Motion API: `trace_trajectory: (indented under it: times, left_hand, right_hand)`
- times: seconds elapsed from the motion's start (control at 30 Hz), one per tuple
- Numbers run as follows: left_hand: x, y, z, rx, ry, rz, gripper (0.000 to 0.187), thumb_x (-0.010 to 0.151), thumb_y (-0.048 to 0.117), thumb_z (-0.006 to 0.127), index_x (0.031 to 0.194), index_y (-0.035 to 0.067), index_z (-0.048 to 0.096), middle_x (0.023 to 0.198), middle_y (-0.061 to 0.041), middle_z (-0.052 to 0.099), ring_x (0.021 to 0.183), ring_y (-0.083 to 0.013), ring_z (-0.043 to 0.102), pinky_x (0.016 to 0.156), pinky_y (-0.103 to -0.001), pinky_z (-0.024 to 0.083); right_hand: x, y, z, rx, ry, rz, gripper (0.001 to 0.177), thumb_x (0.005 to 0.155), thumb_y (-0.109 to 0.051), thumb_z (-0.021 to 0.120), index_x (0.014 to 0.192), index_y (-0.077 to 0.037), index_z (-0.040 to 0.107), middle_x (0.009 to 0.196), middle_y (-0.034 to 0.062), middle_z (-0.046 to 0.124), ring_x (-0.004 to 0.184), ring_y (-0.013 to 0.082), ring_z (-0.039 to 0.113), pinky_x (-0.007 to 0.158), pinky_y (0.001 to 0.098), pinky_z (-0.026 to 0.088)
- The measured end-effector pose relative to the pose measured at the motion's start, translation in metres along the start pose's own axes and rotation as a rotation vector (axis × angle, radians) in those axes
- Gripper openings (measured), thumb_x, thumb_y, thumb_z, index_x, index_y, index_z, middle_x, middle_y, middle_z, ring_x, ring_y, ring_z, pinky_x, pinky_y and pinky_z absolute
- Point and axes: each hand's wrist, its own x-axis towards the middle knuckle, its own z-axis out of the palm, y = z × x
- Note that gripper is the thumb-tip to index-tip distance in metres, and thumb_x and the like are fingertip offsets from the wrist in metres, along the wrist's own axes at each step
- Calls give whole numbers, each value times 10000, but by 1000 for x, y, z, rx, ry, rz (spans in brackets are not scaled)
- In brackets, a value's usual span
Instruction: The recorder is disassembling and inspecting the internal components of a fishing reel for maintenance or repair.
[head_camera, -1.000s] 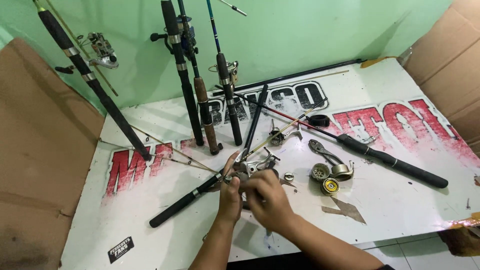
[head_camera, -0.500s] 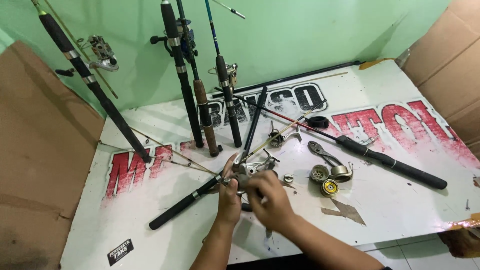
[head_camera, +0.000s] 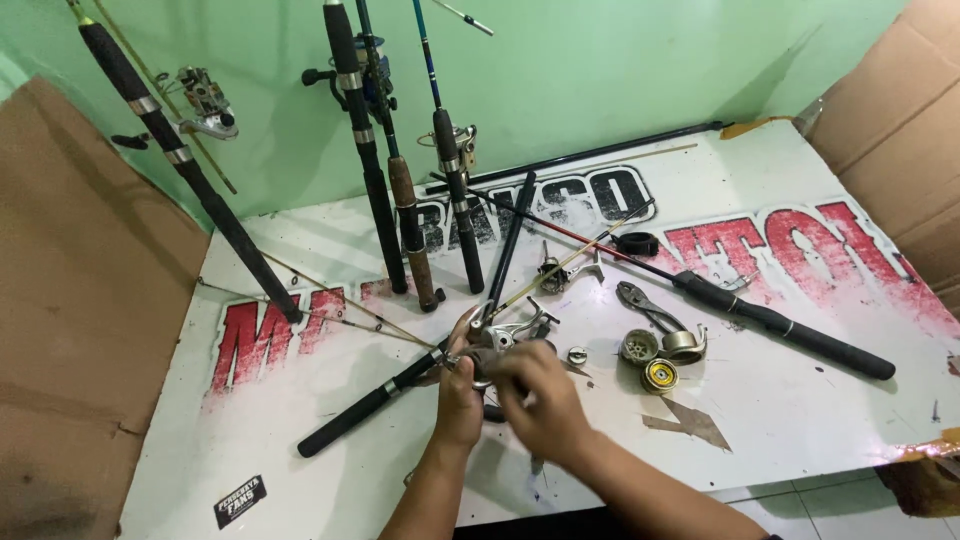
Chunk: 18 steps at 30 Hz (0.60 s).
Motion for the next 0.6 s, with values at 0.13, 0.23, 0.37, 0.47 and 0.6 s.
trace_trajectory:
  times: [0.13, 0.23, 0.37, 0.47, 0.6]
  left_hand:
    - [-1, 0, 1, -60, -61, -23, 929, 887, 646, 494, 1566, 34, 333, 1220, -103, 615, 1085, -203, 554, 995, -404, 396]
    - [-4, -1, 1, -85, -10, 12, 911, 892, 653, 488, 1521, 0, 398, 1418, -156, 571, 1301, -260, 513, 1131, -424, 329]
    - [-5, 6, 2, -105, -22, -41, 914, 876, 642, 508, 1531, 13, 411, 1374, -139, 581, 1237, -239, 523, 1076, -406, 357]
    - [-4, 1, 1, -66, -18, -78, 957, 845, 717, 432, 1543, 63, 390, 1313, -145, 554, 1251, -279, 514, 1080, -479, 354]
    - [-3, -15, -9, -134, -1, -61, 874, 883, 616, 460, 1509, 6, 439, 1315, -141, 592, 1191, -245, 527, 1049, -414, 358]
  right_hand:
    - [2, 3, -6, 13, -9, -25, 135, 831, 45, 681, 928, -48, 671, 928, 86, 653, 778, 166, 597, 653, 238, 543]
    - [9, -14, -14, 70, -23, 167, 212, 801, 64, 654, 996, -16, 671, 954, 79, 657, 632, 133, 537, 538, 241, 439]
    - [4, -13, -13, 69, -30, 104, 211, 790, 67, 669, 986, -13, 672, 995, 95, 653, 741, 179, 581, 605, 258, 487]
    - [5, -2, -9, 105, -30, 99, 207, 811, 84, 651, 989, -19, 670, 970, 92, 675, 671, 124, 569, 553, 203, 495]
    - [-1, 3, -2, 46, -5, -18, 171, 805, 84, 683, 943, -16, 669, 948, 106, 679, 733, 153, 614, 591, 200, 554]
